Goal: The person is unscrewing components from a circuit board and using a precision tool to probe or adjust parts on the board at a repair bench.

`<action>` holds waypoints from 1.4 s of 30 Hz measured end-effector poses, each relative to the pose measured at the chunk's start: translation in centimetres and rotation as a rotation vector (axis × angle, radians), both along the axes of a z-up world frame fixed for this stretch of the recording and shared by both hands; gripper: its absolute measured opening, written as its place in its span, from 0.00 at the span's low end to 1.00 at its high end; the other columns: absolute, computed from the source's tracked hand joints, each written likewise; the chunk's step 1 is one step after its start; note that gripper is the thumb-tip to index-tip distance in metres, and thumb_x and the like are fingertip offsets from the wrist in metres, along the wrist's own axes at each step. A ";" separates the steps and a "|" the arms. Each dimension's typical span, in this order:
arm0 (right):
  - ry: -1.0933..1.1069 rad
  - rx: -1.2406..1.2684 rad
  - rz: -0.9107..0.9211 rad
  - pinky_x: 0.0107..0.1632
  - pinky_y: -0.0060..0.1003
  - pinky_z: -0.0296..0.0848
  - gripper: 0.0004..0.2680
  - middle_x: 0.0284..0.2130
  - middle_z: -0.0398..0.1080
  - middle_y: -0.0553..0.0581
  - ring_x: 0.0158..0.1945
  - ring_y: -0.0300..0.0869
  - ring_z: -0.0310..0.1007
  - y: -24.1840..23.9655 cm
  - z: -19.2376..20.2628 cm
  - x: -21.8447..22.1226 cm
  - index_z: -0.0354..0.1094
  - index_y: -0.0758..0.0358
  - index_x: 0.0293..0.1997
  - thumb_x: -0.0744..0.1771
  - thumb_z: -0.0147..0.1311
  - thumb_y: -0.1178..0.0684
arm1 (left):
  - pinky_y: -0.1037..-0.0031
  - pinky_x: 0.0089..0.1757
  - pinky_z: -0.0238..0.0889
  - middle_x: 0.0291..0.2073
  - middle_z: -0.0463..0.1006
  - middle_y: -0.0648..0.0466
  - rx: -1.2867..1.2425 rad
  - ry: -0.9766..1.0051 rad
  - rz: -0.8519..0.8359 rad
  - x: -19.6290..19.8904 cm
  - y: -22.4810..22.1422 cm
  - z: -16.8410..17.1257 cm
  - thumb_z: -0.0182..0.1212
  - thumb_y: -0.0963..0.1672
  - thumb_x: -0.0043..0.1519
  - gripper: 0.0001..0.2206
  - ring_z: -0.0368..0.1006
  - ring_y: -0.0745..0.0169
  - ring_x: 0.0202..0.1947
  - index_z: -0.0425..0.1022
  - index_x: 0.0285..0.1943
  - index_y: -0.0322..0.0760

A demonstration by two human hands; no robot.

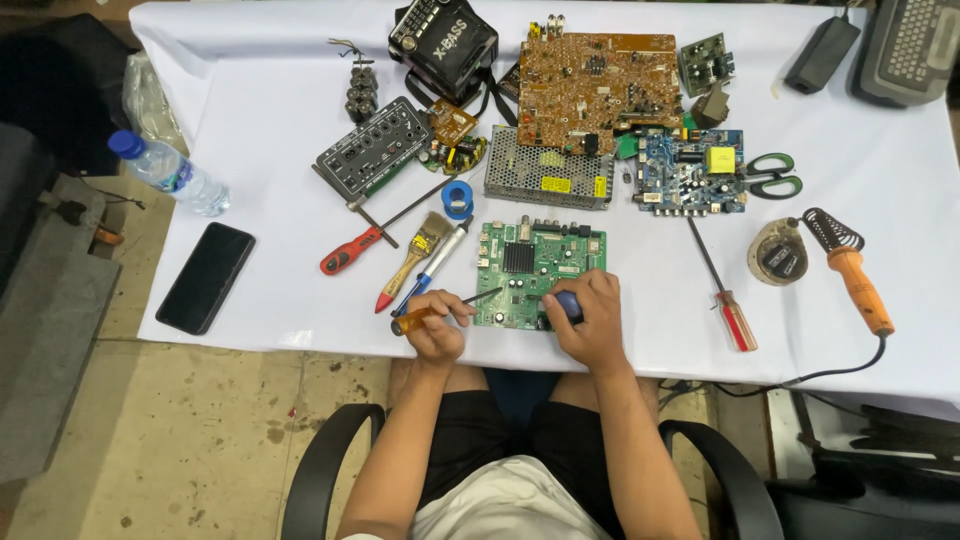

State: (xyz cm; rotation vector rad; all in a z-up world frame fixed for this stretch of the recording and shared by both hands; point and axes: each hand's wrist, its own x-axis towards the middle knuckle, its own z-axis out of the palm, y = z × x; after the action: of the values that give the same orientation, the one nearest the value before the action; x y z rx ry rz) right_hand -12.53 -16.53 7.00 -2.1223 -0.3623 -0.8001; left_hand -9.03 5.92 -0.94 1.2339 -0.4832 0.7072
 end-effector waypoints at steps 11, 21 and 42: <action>0.033 0.042 -0.050 0.51 0.40 0.61 0.03 0.28 0.71 0.47 0.35 0.42 0.68 0.3 0.6 0.0 0.73 0.55 0.38 0.68 0.60 0.52 | 0.80 0.20 0.67 0.19 0.73 0.48 -0.026 0.027 0.027 0.0 0.1 0.3 0.38 0.57 0.71 0.23 0.69 0.63 0.11 0.59 0.37 0.37; 0.088 0.195 -0.152 0.52 0.37 0.62 0.03 0.29 0.69 0.48 0.35 0.42 0.69 -0.1 0.2 -0.3 0.72 0.55 0.40 0.69 0.58 0.51 | 0.74 0.24 0.73 0.22 0.76 0.45 0.027 0.017 0.089 0.2 0.0 1.8 0.38 0.55 0.72 0.22 0.73 0.60 0.14 0.62 0.39 0.34; 0.126 0.046 -0.145 0.54 0.38 0.58 0.03 0.31 0.71 0.45 0.39 0.39 0.69 0.3 0.6 -0.2 0.73 0.52 0.40 0.69 0.60 0.50 | 0.69 0.31 0.75 0.30 0.81 0.39 0.056 0.039 -0.142 -0.4 0.1 2.0 0.49 0.54 0.68 0.22 0.79 0.53 0.23 0.68 0.42 0.28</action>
State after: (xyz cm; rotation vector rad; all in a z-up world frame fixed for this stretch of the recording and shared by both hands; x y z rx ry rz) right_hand -12.71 -16.27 7.58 -2.1610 -0.1234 -0.7450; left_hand -9.43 6.05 1.08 1.2504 -0.5558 0.5515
